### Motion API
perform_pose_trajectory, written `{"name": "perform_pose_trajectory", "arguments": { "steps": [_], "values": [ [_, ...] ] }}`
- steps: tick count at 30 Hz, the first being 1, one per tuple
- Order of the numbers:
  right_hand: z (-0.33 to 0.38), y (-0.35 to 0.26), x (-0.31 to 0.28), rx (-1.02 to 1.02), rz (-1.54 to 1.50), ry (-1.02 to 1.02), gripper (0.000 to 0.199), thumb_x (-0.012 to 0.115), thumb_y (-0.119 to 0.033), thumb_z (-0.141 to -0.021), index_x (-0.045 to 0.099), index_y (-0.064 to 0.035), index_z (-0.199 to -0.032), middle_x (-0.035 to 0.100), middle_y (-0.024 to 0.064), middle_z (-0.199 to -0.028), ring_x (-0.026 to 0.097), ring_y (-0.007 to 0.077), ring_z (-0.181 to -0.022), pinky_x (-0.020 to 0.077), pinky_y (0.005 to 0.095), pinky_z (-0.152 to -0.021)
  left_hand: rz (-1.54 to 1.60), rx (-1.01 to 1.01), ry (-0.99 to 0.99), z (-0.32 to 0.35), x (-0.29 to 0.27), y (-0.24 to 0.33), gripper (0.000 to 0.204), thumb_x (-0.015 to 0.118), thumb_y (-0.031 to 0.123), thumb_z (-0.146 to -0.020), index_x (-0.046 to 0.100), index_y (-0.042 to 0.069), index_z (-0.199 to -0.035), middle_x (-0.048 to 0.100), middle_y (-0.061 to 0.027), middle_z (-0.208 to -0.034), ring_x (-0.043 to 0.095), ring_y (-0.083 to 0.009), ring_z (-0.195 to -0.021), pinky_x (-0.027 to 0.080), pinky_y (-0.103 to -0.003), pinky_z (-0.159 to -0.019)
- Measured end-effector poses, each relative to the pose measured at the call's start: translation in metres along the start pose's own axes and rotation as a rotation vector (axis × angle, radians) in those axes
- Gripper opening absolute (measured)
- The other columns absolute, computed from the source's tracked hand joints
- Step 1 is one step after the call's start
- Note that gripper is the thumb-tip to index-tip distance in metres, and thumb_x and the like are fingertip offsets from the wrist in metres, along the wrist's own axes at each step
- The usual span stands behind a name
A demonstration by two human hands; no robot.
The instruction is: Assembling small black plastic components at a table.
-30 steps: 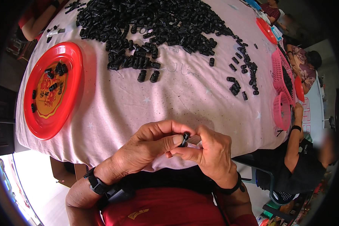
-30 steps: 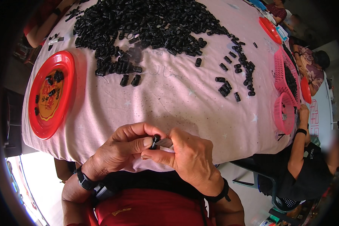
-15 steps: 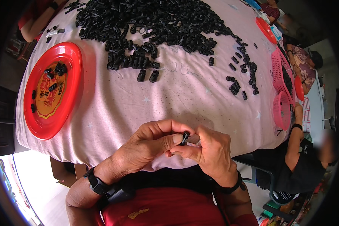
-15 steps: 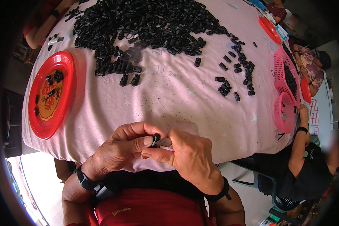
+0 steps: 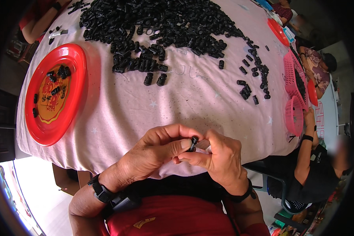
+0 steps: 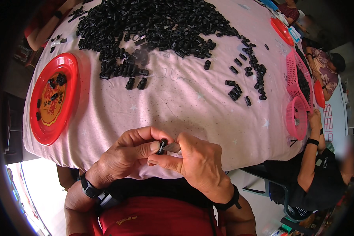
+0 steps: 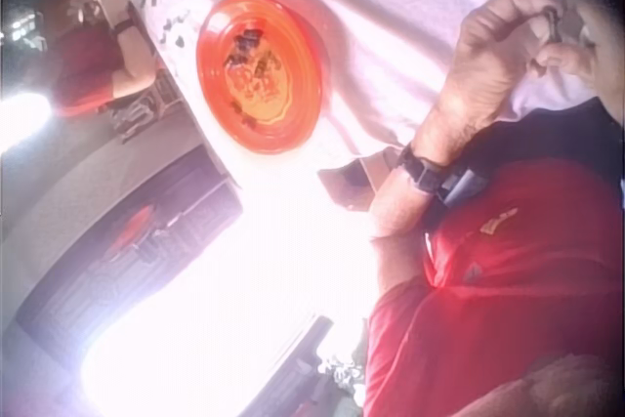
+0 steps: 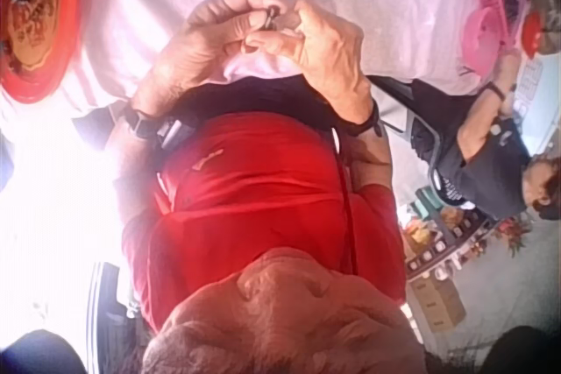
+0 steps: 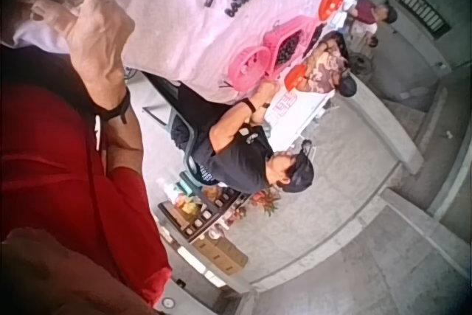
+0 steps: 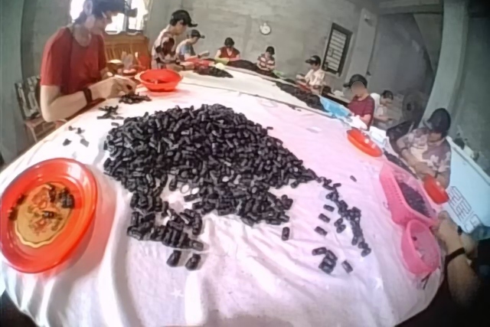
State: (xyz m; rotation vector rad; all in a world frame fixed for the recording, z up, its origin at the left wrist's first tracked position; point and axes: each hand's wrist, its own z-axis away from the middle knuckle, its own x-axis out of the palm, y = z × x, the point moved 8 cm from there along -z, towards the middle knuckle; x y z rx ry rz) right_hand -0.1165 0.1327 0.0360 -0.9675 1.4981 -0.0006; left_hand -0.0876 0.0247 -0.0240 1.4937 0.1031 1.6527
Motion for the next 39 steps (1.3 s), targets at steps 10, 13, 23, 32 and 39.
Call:
{"name": "perform_pose_trajectory", "arguments": {
  "steps": [10, 13, 23, 32, 39],
  "values": [
    [0.002, 0.001, 0.001, -0.003, -0.02, 0.031, 0.052, 0.072, -0.055, -0.074, 0.056, -0.0061, -0.075, 0.058, 0.0079, -0.056, 0.061, 0.0242, -0.048, 0.0466, 0.0347, -0.044, -0.075, 0.029, -0.001, -0.001, 0.0, 0.002, 0.024, 0.057, 0.01, -0.095, 0.06, 0.001, -0.118, 0.063, -0.0004, -0.102, 0.053, -0.0042, -0.079, 0.045, -0.02, -0.071],
    [0.002, 0.003, 0.0, 0.011, -0.017, 0.023, 0.051, 0.073, -0.054, -0.074, 0.056, -0.0057, -0.075, 0.058, 0.0079, -0.056, 0.061, 0.0243, -0.049, 0.0467, 0.0349, -0.044, -0.029, 0.01, 0.004, -0.001, 0.0, 0.001, 0.023, 0.06, 0.007, -0.093, 0.061, 0.001, -0.115, 0.064, -0.0015, -0.103, 0.056, -0.0061, -0.081, 0.047, -0.022, -0.073],
    [0.004, 0.008, 0.004, 0.034, -0.034, -0.005, 0.053, 0.071, -0.056, -0.075, 0.055, -0.0053, -0.074, 0.058, 0.0082, -0.055, 0.062, 0.0243, -0.049, 0.0474, 0.0348, -0.045, -0.046, 0.017, 0.01, -0.001, 0.0, 0.001, 0.022, 0.06, 0.007, -0.092, 0.061, 0.002, -0.114, 0.063, -0.0013, -0.104, 0.057, -0.0058, -0.08, 0.047, -0.021, -0.073],
    [0.002, 0.005, 0.004, 0.031, -0.024, -0.016, 0.053, 0.071, -0.055, -0.074, 0.057, -0.005, -0.077, 0.058, 0.0079, -0.055, 0.062, 0.0242, -0.05, 0.0477, 0.0348, -0.045, -0.04, 0.017, 0.008, 0.0, 0.0, 0.001, 0.023, 0.059, 0.007, -0.093, 0.061, 0.001, -0.115, 0.064, -0.0028, -0.104, 0.057, -0.0058, -0.082, 0.047, -0.021, -0.072],
    [0.003, -0.003, 0.004, -0.03, -0.039, 0.04, 0.049, 0.073, -0.053, -0.074, 0.057, -0.0064, -0.077, 0.06, 0.0072, -0.059, 0.063, 0.0228, -0.051, 0.0476, 0.0333, -0.045, -0.111, 0.041, -0.017, -0.002, 0.0, 0.0, 0.026, 0.056, 0.015, -0.097, 0.06, 0.002, -0.118, 0.064, 0.0001, -0.104, 0.051, -0.0025, -0.078, 0.043, -0.018, -0.068]
  ]
}}
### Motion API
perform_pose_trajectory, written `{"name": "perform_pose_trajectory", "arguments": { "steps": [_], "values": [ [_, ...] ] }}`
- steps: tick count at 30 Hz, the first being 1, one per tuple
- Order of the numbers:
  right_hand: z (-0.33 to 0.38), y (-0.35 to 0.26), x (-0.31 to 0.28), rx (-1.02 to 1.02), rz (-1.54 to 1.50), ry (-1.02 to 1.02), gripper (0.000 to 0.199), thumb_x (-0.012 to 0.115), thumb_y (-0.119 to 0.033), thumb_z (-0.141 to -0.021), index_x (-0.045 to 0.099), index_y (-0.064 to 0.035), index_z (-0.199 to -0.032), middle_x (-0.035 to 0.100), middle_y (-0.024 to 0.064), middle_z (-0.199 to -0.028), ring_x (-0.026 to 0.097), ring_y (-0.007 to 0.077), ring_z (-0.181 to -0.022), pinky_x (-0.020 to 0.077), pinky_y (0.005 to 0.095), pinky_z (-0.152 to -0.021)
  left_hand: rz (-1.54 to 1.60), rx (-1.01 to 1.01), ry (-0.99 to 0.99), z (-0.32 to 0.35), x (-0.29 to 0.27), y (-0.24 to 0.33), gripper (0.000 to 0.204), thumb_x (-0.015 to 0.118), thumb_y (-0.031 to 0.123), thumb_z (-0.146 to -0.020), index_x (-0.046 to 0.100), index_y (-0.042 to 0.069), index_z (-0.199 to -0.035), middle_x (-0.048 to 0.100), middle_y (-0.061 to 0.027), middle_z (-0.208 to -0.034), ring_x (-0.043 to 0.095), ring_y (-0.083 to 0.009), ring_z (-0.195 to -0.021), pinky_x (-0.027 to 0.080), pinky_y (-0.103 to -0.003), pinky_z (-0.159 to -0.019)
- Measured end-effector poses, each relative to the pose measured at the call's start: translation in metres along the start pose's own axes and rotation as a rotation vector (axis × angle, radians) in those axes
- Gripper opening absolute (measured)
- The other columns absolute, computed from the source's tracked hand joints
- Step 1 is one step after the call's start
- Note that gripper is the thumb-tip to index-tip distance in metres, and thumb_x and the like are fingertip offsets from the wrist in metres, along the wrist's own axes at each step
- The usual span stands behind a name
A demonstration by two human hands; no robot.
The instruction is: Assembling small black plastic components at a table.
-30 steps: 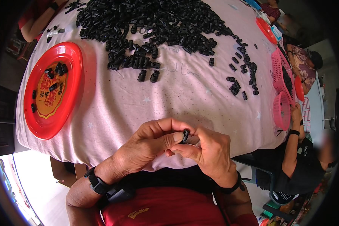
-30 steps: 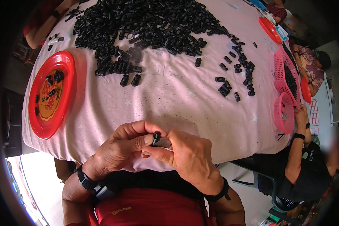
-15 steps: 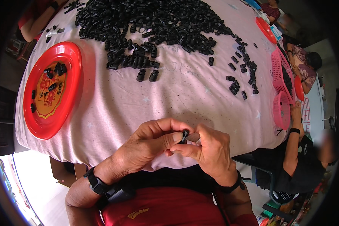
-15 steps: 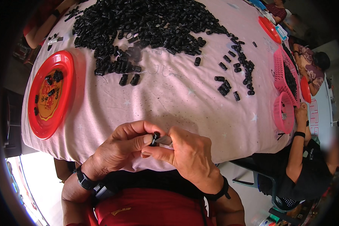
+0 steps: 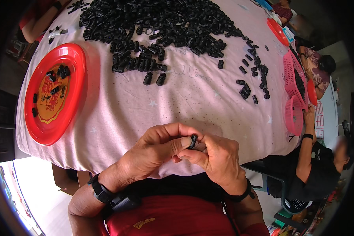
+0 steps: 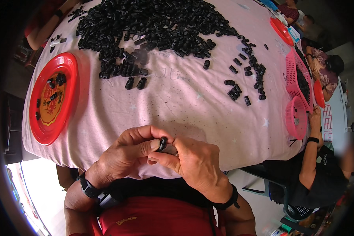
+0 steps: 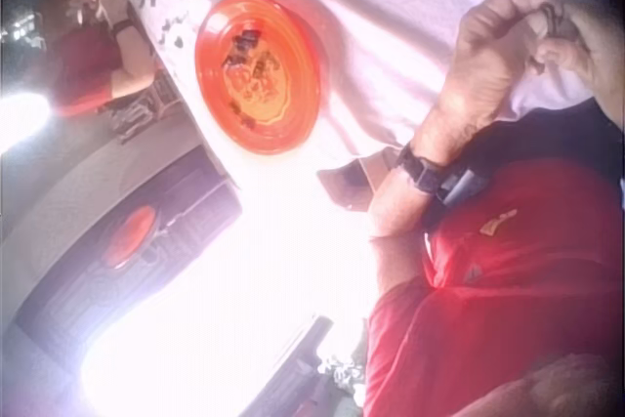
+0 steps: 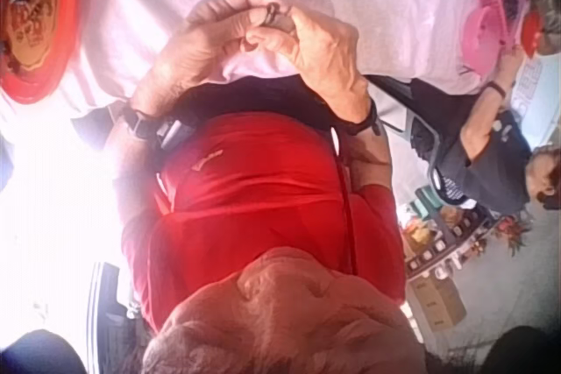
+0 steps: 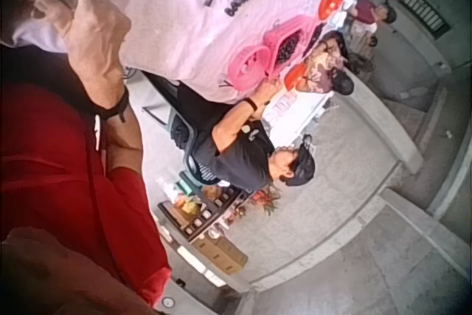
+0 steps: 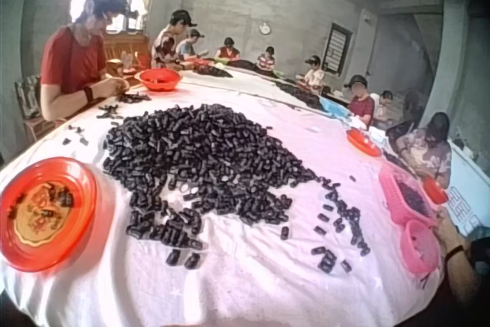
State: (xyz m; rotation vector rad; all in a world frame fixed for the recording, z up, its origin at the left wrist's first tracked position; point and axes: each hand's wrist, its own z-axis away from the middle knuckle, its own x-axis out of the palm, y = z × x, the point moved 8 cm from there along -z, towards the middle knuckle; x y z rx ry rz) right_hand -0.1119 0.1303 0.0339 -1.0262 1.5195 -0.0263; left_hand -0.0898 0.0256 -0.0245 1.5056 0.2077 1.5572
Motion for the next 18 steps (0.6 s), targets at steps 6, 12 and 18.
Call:
{"name": "perform_pose_trajectory", "arguments": {
  "steps": [6, 12, 18],
  "values": [
    [-0.003, -0.012, -0.02, -0.066, -0.146, 0.045, 0.037, 0.079, -0.032, -0.078, 0.062, -0.0049, -0.097, 0.065, 0.008, -0.067, 0.065, 0.0191, -0.055, 0.0487, 0.0292, -0.047, 0.154, -0.1, -0.009, 0.004, 0.001, 0.003, 0.033, 0.059, 0.017, -0.095, 0.053, 0.0, -0.122, 0.058, 0.0004, -0.092, 0.049, -0.0051, -0.074, 0.04, -0.019, -0.064],
    [-0.006, -0.009, -0.009, 0.017, -0.48, -0.052, 0.024, 0.067, -0.005, -0.086, 0.056, -0.0011, -0.107, 0.068, 0.0105, -0.085, 0.066, 0.0129, -0.063, 0.0515, 0.0254, -0.052, 0.226, -0.088, -0.073, 0.005, 0.003, 0.004, 0.033, 0.058, 0.017, -0.096, 0.048, 0.0, -0.122, 0.056, -0.0016, -0.091, 0.049, -0.0071, -0.073, 0.042, -0.02, -0.065],
    [-0.001, 0.003, -0.016, 0.109, -0.468, 0.053, 0.02, 0.068, -0.005, -0.086, 0.058, -0.0003, -0.102, 0.067, 0.0085, -0.083, 0.066, 0.0131, -0.064, 0.053, 0.0243, -0.055, 0.297, -0.026, 0.003, 0.005, 0.001, 0.009, 0.03, 0.057, 0.014, -0.095, 0.05, 0.002, -0.122, 0.061, -0.0041, -0.097, 0.055, -0.0094, -0.077, 0.045, -0.022, -0.069]
  ]
}}
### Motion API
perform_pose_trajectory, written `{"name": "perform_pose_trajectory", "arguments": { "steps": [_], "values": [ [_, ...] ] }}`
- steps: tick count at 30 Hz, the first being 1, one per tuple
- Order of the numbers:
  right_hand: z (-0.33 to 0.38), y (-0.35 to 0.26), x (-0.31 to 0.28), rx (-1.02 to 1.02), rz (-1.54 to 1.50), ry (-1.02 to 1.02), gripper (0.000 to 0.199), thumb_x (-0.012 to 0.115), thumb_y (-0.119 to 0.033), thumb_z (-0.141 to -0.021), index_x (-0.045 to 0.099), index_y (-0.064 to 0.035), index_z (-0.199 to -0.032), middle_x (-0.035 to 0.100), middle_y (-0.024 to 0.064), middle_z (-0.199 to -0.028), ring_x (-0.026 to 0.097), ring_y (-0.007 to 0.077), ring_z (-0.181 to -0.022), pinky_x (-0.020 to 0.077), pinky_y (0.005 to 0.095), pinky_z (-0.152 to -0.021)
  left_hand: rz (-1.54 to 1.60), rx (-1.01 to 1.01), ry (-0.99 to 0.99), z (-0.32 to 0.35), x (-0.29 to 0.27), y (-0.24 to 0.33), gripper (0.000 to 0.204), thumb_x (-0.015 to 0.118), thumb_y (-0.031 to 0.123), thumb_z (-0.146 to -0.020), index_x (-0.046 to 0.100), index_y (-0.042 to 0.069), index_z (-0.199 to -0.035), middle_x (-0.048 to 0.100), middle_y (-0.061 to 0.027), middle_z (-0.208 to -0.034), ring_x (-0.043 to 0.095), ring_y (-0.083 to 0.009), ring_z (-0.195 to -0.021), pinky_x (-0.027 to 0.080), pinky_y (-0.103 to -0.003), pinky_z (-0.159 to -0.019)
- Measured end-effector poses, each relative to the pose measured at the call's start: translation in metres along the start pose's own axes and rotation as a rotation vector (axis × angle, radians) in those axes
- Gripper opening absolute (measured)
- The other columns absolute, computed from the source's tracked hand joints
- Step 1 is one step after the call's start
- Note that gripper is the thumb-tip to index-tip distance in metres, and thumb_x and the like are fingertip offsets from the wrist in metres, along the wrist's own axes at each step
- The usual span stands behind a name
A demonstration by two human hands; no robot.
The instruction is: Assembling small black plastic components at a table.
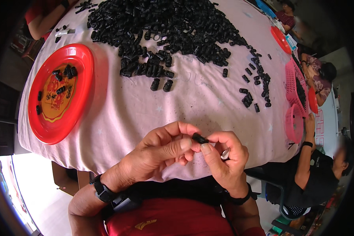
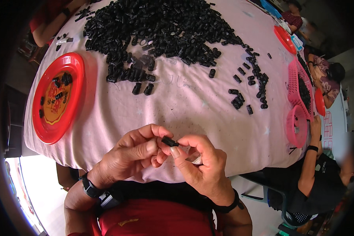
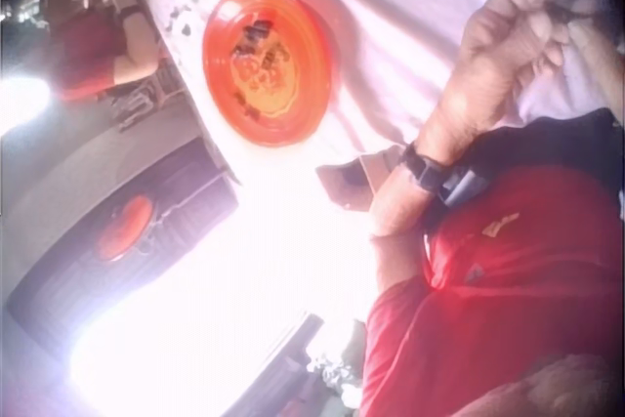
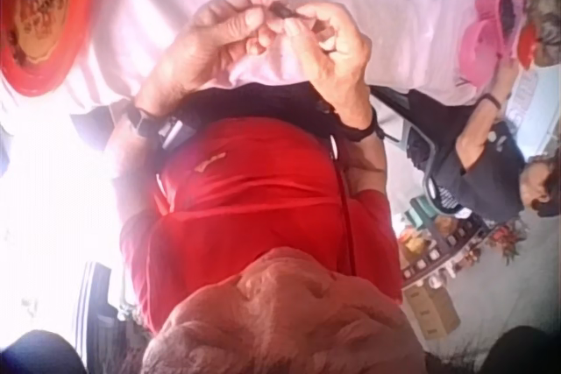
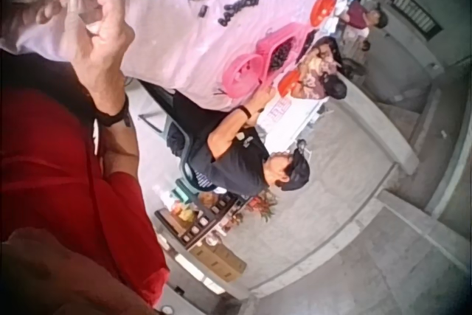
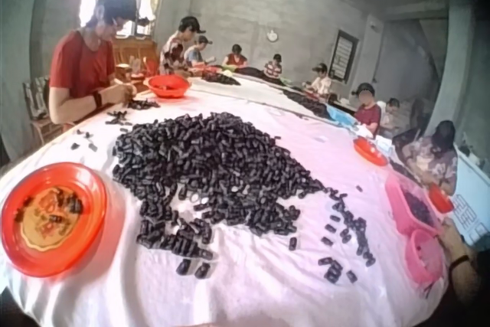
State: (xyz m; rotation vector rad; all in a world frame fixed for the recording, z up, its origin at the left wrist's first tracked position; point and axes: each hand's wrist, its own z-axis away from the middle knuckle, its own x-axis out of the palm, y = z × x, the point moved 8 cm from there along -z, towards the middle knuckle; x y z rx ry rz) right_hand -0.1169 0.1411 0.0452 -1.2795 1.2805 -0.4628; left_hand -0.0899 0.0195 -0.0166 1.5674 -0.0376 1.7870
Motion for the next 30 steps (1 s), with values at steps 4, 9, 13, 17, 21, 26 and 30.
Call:
{"name": "perform_pose_trajectory", "arguments": {
  "steps": [4, 9, 13, 17, 21, 26, 30],
  "values": [
    [0.0, -0.005, 0.002, -0.019, 0.03, 0.012, 0.018, 0.072, -0.006, -0.083, 0.059, -0.0008, -0.095, 0.067, 0.0087, -0.082, 0.066, 0.0128, -0.063, 0.0517, 0.0241, -0.051, -0.176, 0.069, 0.008, 0.001, -0.003, 0.003, 0.027, 0.056, 0.015, -0.096, 0.055, 0.002, -0.119, 0.062, -0.0038, -0.097, 0.056, -0.0089, -0.083, 0.047, -0.024, -0.074],
    [0.001, -0.018, 0.008, -0.168, 0.13, -0.027, 0.022, 0.076, -0.006, -0.079, 0.06, -0.0015, -0.092, 0.066, 0.0077, -0.076, 0.064, 0.0125, -0.055, 0.0482, 0.0232, -0.045, -0.198, 0.089, 0.006, -0.003, -0.006, 0.0, 0.023, 0.055, 0.017, -0.097, 0.057, 0.002, -0.115, 0.062, -0.0031, -0.097, 0.056, -0.0084, -0.084, 0.046, -0.023, -0.076],
    [0.002, -0.025, 0.004, -0.229, 0.206, 0.057, 0.029, 0.079, -0.008, -0.076, 0.063, -0.002, -0.099, 0.065, 0.0059, -0.071, 0.059, 0.0126, -0.048, 0.0444, 0.0247, -0.042, -0.193, 0.09, -0.009, -0.001, -0.005, 0.001, 0.021, 0.055, 0.018, -0.097, 0.058, 0.003, -0.113, 0.062, -0.0023, -0.097, 0.056, -0.0079, -0.084, 0.046, -0.023, -0.076],
    [0.006, -0.028, 0.008, -0.389, 0.327, 0.064, 0.041, 0.08, -0.01, -0.074, 0.065, -0.0039, -0.112, 0.06, 0.004, -0.061, 0.053, 0.0139, -0.043, 0.0401, 0.0273, -0.04, -0.175, 0.069, -0.021, -0.003, -0.004, -0.002, 0.021, 0.055, 0.018, -0.097, 0.058, 0.004, -0.112, 0.062, -0.002, -0.097, 0.056, -0.0076, -0.085, 0.046, -0.022, -0.076],
    [0.011, -0.029, 0.008, -0.494, 0.429, 0.105, 0.043, 0.08, -0.01, -0.073, 0.066, -0.0055, -0.113, 0.052, 0.0011, -0.054, 0.049, 0.0137, -0.041, 0.0373, 0.0277, -0.039, -0.182, 0.084, 0.004, -0.002, -0.004, -0.002, 0.021, 0.055, 0.017, -0.097, 0.059, 0.003, -0.112, 0.062, -0.0021, -0.097, 0.057, -0.0074, -0.085, 0.047, -0.023, -0.077],
    [0.012, -0.04, 0.01, -0.56, 0.528, 0.124, 0.038, 0.081, -0.01, -0.072, 0.068, -0.0074, -0.108, 0.045, -0.0017, -0.051, 0.045, 0.0122, -0.04, 0.0341, 0.0273, -0.037, -0.173, 0.082, 0.051, -0.004, -0.005, -0.002, 0.021, 0.056, 0.016, -0.096, 0.059, 0.001, -0.111, 0.061, -0.0019, -0.098, 0.057, -0.0079, -0.086, 0.047, -0.023, -0.081],
    [0.013, -0.039, 0.01, -0.547, 0.487, 0.134, 0.032, 0.081, -0.01, -0.072, 0.069, -0.0074, -0.101, 0.047, -0.0014, -0.052, 0.046, 0.0121, -0.04, 0.0341, 0.0276, -0.037, -0.187, 0.075, 0.056, -0.003, -0.005, -0.002, 0.022, 0.056, 0.016, -0.096, 0.059, 0.001, -0.113, 0.061, -0.0017, -0.098, 0.057, -0.008, -0.087, 0.047, -0.023, -0.081]
  ]
}}
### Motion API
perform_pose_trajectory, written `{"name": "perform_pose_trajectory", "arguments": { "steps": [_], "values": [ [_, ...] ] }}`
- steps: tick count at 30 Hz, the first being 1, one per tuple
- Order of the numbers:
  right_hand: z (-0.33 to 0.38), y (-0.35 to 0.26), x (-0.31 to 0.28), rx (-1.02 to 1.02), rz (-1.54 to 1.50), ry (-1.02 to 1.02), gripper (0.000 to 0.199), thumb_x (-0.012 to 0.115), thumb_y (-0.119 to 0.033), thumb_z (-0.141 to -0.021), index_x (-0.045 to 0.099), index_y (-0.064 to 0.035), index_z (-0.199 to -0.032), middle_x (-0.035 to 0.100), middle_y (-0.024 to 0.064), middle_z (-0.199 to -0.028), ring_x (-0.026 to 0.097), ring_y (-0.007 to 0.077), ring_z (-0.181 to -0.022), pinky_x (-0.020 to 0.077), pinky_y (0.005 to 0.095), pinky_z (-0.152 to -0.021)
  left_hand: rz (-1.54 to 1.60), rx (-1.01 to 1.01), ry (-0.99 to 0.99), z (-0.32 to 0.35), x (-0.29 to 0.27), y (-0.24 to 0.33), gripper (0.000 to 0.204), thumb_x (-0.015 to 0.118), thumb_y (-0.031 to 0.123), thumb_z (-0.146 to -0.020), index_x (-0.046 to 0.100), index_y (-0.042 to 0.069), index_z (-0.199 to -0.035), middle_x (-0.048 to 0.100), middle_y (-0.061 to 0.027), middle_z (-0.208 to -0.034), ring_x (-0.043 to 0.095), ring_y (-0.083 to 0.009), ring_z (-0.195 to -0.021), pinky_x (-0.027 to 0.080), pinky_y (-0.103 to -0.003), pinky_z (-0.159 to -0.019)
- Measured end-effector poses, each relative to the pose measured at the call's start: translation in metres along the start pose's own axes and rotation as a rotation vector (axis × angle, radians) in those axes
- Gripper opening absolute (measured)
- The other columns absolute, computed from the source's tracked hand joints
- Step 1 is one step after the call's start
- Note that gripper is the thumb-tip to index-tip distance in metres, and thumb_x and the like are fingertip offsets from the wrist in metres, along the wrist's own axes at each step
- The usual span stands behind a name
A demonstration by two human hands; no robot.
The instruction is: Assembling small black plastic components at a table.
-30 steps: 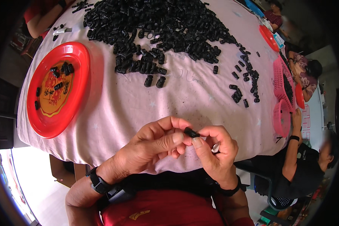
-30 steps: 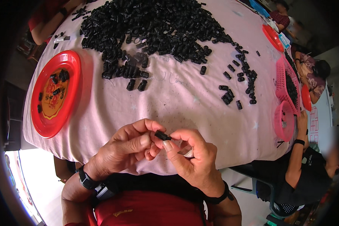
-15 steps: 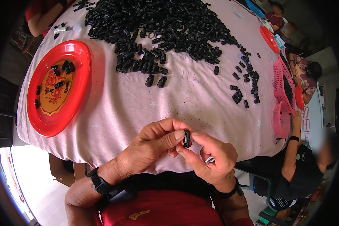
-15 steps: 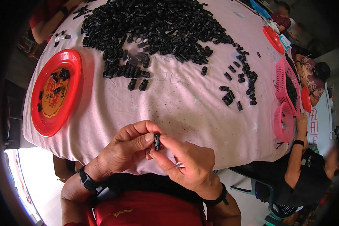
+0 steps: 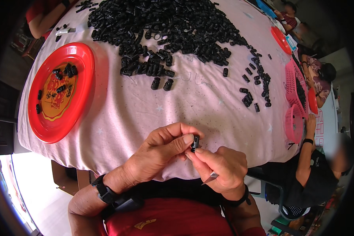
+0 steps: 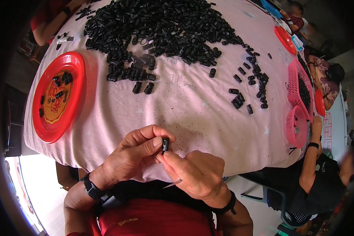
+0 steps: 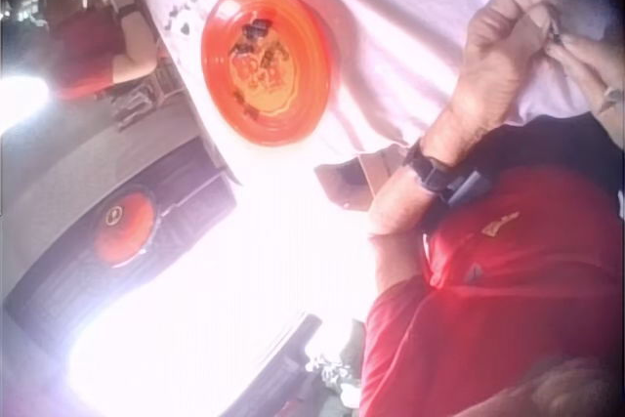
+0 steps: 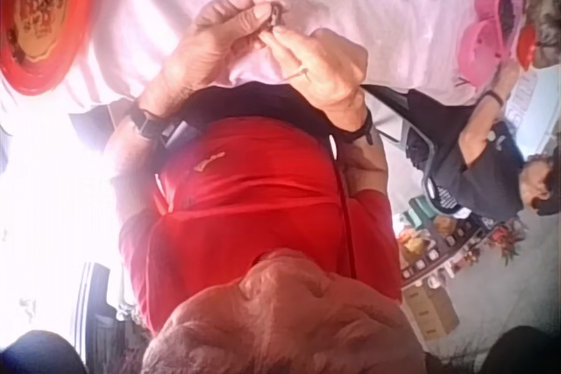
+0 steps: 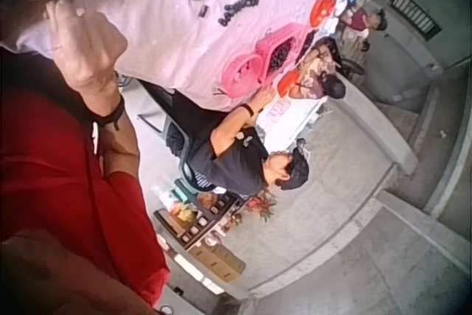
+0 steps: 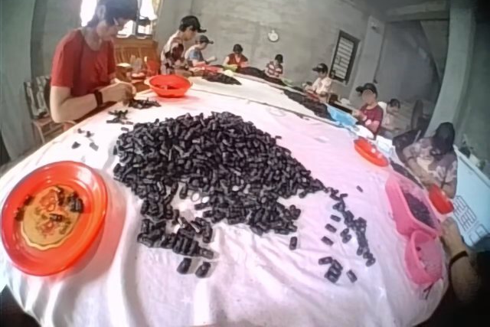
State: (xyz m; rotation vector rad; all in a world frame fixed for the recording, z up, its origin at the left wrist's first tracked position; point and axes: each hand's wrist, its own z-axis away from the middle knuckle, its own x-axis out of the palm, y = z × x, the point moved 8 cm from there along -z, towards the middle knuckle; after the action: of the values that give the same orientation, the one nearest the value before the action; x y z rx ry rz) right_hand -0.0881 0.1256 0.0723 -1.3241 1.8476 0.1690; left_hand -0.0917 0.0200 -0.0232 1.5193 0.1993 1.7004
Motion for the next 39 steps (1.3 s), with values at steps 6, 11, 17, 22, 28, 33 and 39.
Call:
{"name": "perform_pose_trajectory", "arguments": {
  "steps": [6, 11, 17, 22, 28, 33, 39],
  "values": [
    [-0.004, 0.012, 0.0, 0.2, -0.081, -0.083, 0.025, 0.083, -0.019, -0.073, 0.063, -0.0062, -0.084, 0.054, 0.0023, -0.057, 0.054, 0.0156, -0.044, 0.0397, 0.0283, -0.039, 0.028, -0.001, -0.057, 0.001, 0.001, 0.0, 0.026, 0.055, 0.017, -0.097, 0.058, 0.0, -0.116, 0.061, -0.0015, -0.098, 0.057, -0.0082, -0.09, 0.046, -0.022, -0.084],
    [0.008, 0.037, 0.016, 0.415, -0.264, -0.157, 0.044, 0.081, -0.04, -0.072, 0.058, -0.0032, -0.079, 0.065, 0.0104, -0.068, 0.066, 0.0246, -0.059, 0.0506, 0.0313, -0.05, -0.004, -0.008, -0.091, 0.0, 0.004, -0.001, 0.028, 0.054, 0.017, -0.097, 0.057, -0.001, -0.118, 0.062, -0.0036, -0.103, 0.058, -0.0099, -0.094, 0.047, -0.024, -0.086],
    [0.008, 0.039, 0.02, 0.476, -0.145, -0.297, 0.049, 0.079, -0.048, -0.071, 0.056, -0.0047, -0.078, 0.064, 0.0092, -0.067, 0.066, 0.0242, -0.058, 0.0502, 0.0324, -0.05, -0.026, -0.025, -0.101, 0.002, 0.008, 0.0, 0.029, 0.055, 0.016, -0.096, 0.058, -0.002, -0.119, 0.064, -0.0075, -0.11, 0.059, -0.0126, -0.103, 0.047, -0.027, -0.091],
    [0.008, 0.037, 0.02, 0.442, -0.108, -0.283, 0.049, 0.078, -0.05, -0.07, 0.056, -0.0061, -0.076, 0.062, 0.0078, -0.064, 0.063, 0.0236, -0.055, 0.0488, 0.0327, -0.048, -0.062, -0.008, -0.1, 0.001, 0.008, 0.0, 0.027, 0.052, 0.013, -0.098, 0.058, 0.0, -0.121, 0.064, -0.0024, -0.104, 0.054, -0.0042, -0.086, 0.045, -0.02, -0.078],
    [0.01, 0.036, 0.02, 0.395, -0.056, -0.265, 0.049, 0.077, -0.051, -0.071, 0.056, -0.0069, -0.076, 0.059, 0.0067, -0.061, 0.061, 0.0229, -0.052, 0.0478, 0.0332, -0.046, -0.059, -0.017, -0.086, 0.0, 0.006, -0.002, 0.027, 0.053, 0.013, -0.098, 0.059, 0.0, -0.121, 0.064, -0.0035, -0.104, 0.055, -0.0045, -0.087, 0.046, -0.02, -0.078],
    [0.011, 0.036, 0.02, 0.387, -0.041, -0.268, 0.049, 0.076, -0.052, -0.072, 0.056, -0.0069, -0.076, 0.059, 0.0067, -0.06, 0.061, 0.023, -0.052, 0.0477, 0.0336, -0.046, -0.04, -0.047, -0.087, 0.0, 0.006, -0.002, 0.027, 0.056, 0.014, -0.096, 0.059, -0.002, -0.117, 0.064, -0.0081, -0.108, 0.06, -0.0121, -0.1, 0.047, -0.025, -0.09],
    [0.01, 0.036, 0.02, 0.411, -0.024, -0.287, 0.049, 0.075, -0.052, -0.073, 0.056, -0.0073, -0.075, 0.059, 0.0067, -0.06, 0.061, 0.0227, -0.052, 0.0479, 0.0337, -0.046, -0.085, -0.009, -0.088, -0.001, 0.007, -0.002, 0.026, 0.054, 0.014, -0.098, 0.06, 0.0, -0.119, 0.065, -0.0027, -0.102, 0.055, -0.0044, -0.085, 0.046, -0.02, -0.078]
  ]
}}
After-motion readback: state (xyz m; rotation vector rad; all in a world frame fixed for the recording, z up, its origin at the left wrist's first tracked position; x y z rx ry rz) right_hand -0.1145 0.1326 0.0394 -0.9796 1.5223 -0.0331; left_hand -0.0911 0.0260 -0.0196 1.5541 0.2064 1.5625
